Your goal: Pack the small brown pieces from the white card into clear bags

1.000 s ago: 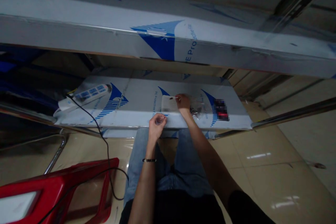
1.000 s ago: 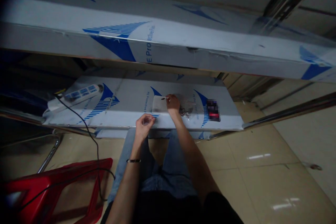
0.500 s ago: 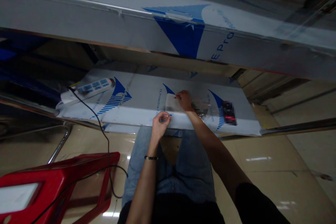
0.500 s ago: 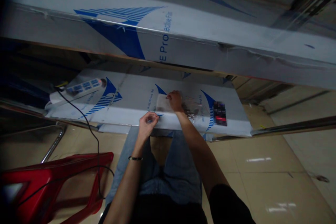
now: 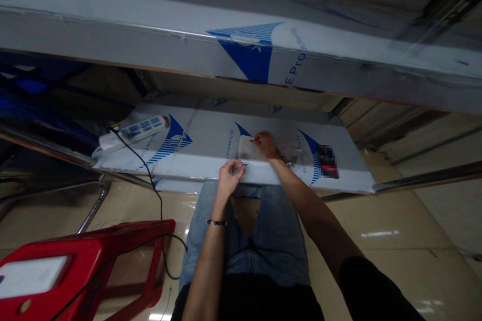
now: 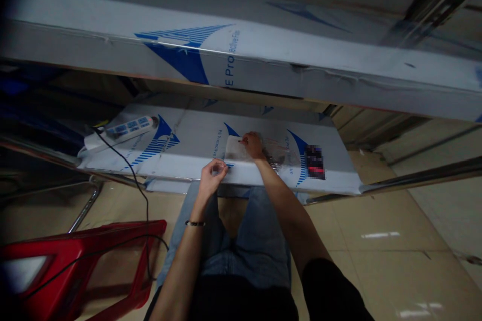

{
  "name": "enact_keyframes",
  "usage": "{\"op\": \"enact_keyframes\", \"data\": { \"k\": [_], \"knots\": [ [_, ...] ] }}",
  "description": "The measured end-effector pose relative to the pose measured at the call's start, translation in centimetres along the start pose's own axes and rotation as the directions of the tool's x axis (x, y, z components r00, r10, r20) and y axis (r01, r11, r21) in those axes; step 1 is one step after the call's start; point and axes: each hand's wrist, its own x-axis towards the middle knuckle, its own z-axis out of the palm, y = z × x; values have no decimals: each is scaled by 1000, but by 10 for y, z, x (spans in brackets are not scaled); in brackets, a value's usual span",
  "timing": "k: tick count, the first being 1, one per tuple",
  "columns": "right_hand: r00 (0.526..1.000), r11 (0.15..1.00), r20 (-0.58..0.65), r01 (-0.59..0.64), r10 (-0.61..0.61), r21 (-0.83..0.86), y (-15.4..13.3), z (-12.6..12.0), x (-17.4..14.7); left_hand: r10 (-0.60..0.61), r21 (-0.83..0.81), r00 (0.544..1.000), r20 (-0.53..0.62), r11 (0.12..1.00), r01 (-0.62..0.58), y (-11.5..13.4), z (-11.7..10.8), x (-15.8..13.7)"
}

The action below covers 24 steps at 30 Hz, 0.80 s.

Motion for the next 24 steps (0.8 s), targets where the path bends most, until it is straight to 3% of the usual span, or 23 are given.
{"op": "enact_keyframes", "data": {
  "k": [8, 19, 24],
  "knots": [
    [997, 999, 72, -40, 39, 3, -3, -8, 2, 74, 67, 994, 80, 995, -80, 13, -1, -6],
    [978, 991, 165, -122, 129, -54, -9, -35, -13, 88, 79, 992, 94, 992, -95, 13, -12, -11],
    [976, 986, 152, -164, 159, 19, -16, -53, -17, 77, 70, 991, 106, 994, -85, 15, -9, -15]
  ]
}}
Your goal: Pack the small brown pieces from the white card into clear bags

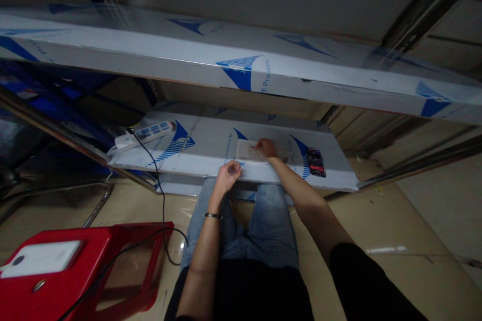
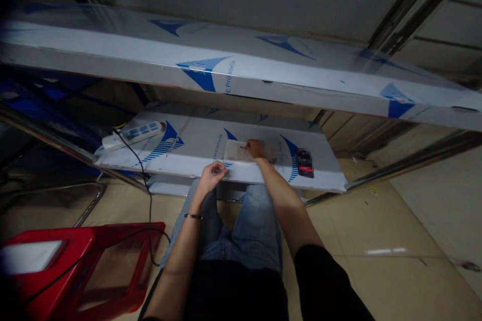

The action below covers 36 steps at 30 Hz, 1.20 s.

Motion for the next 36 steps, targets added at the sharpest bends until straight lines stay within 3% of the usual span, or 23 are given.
{"op": "enact_keyframes", "data": {
  "k": [6, 9, 13, 19, 21, 24, 27, 31, 36],
  "knots": [
    [969, 954, -245, 58, 16, 293, -33, -29, -27, -46, -59, 999, -16, 997, 45, -5, 9, 1],
    [963, 898, -241, 210, -121, 387, -62, -37, -58, -86, -106, 996, -18, 991, 84, -3, 15, 3],
    [915, 833, -88, 396, -394, 385, -98, -45, -101, -84, -156, 996, -15, 984, 80, 1, 21, 5],
    [886, 821, 104, 368, -452, 437, -116, -35, -111, -111, -225, 994, 5, 968, 109, -9, 25, 7],
    [914, 809, 62, 322, -401, 492, -105, -29, -100, -142, -286, 990, 11, 948, 139, -14, 26, 9],
    [980, 819, -75, 193, -182, 540, -73, -23, -75, -189, -351, 982, 0, 919, 177, -18, 26, 11],
    [997, 895, -78, 27, 9, 445, -38, -15, -46, -206, -403, 978, -4, 896, 187, -15, 25, 11],
    [995, 981, -72, -54, 68, 185, -17, 4, -19, -239, -512, 971, 17, 832, 214, -7, 24, 9],
    [992, 995, -90, -88, 84, -46, -20, 27, -2, -332, -621, 942, 51, 728, 290, -5, 19, 7]
  ]
}}
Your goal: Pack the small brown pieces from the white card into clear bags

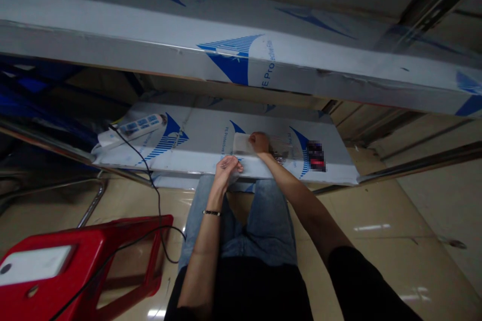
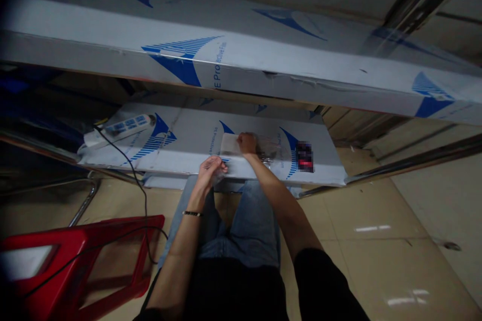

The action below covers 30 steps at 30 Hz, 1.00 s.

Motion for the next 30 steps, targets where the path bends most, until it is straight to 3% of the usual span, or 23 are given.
{"op": "enact_keyframes", "data": {
  "k": [6, 9, 13, 16, 18, 20, 23, 26, 30],
  "knots": [
    [1000, 1000, 8, 10, -10, -2, -7, 1, -4, -56, -112, 997, 55, 992, 62, 11, 1, -10],
    [998, 975, -60, -17, 31, 221, -24, -15, -14, -57, -144, 990, 127, 987, 75, 18, 11, -16],
    [994, 789, -107, 59, 9, 611, -62, -53, -39, -30, -122, 967, 254, 990, 63, 32, 32, -24],
    [993, 658, -95, 119, -73, 743, -88, -88, -72, -10, -23, 939, 344, 1000, 19, 45, 48, -31],
    [989, 620, -78, 139, -125, 772, -97, -106, -99, -22, 92, 919, 393, 996, -16, 53, 55, -37],
    [986, 612, -118, 164, -116, 774, -99, -117, -124, -36, 218, 908, 418, 974, -61, 61, 56, -41],
    [976, 626, -217, 171, -3, 761, -93, -123, -150, -16, 383, 912, 409, 911, -156, 73, 51, -41],
    [963, 655, -264, 166, 53, 737, -91, -128, -158, 47, 517, 926, 374, 819, -250, 86, 48, -36],
    [922, 662, -387, 277, 22, 696, -108, -138, -160, 178, 627, 917, 356, 682, -376, 101, 62, -36]
  ]
}}
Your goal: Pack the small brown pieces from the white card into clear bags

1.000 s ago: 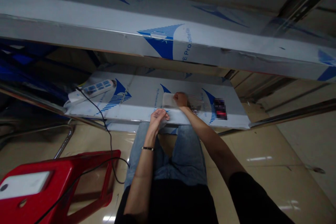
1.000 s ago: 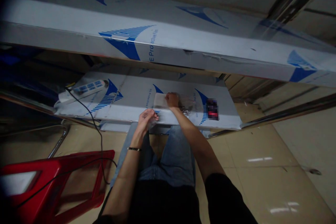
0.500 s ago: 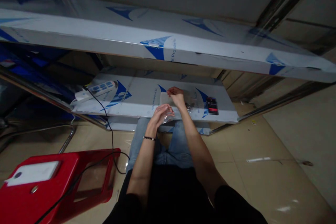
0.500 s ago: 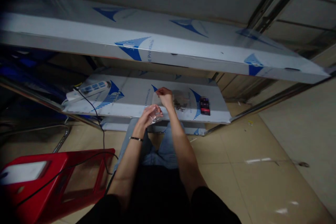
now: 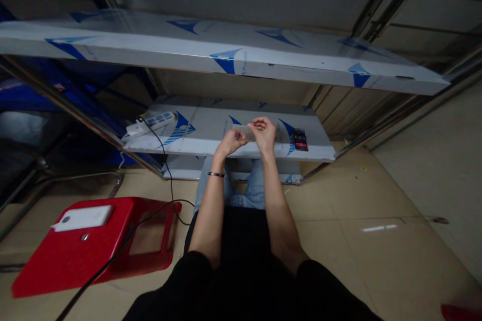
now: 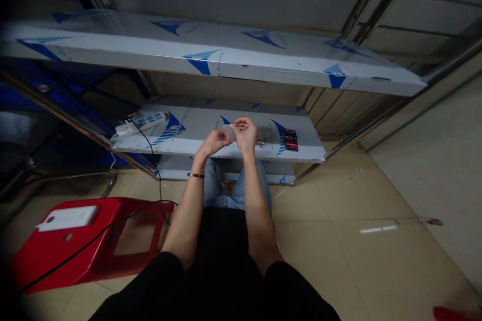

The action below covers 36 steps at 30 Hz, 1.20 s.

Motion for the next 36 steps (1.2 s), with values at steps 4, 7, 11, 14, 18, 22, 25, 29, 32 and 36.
{"op": "enact_keyframes", "data": {
  "k": [4, 7, 11, 14, 18, 22, 25, 29, 32, 36],
  "knots": [
    [998, 999, 36, 49, -49, 12, -18, 9, -4, 121, -65, 993, -16, 990, -122, 24, 7, -8],
    [998, 1000, 64, 28, -28, 6, -24, 11, -7, 116, -144, 993, -23, 983, -118, 31, 6, -18],
    [990, 999, 135, 44, -44, 6, -30, 2, -6, 81, -187, 997, -19, 979, -83, 24, -2, -22],
    [988, 999, 147, 53, -53, 2, -36, -8, -6, 54, -198, 998, 40, 979, -46, 21, -7, -19],
    [987, 998, 151, 55, -55, 3, -42, -18, -7, 45, -202, 994, 101, 979, -24, 23, -7, -19],
    [973, 998, 222, 62, -62, 4, -46, -19, -10, 26, -313, 990, 137, 950, 18, 26, -2, -23],
    [959, 998, 278, 58, -49, -22, -47, -17, -12, 34, -447, 985, 169, 893, 46, 25, 3, -25],
    [948, 995, 309, 92, -75, -40, -50, -17, -13, 41, -552, 976, 212, 829, 85, 23, 2, -25],
    [929, 991, 358, 123, -95, -57, -52, -20, -13, 46, -551, 966, 256, 828, 106, 20, -2, -24],
    [887, 983, 462, 103, -21, -153, -50, -22, -14, 35, -516, 952, 305, 846, 134, 13, -8, -27]
  ]
}}
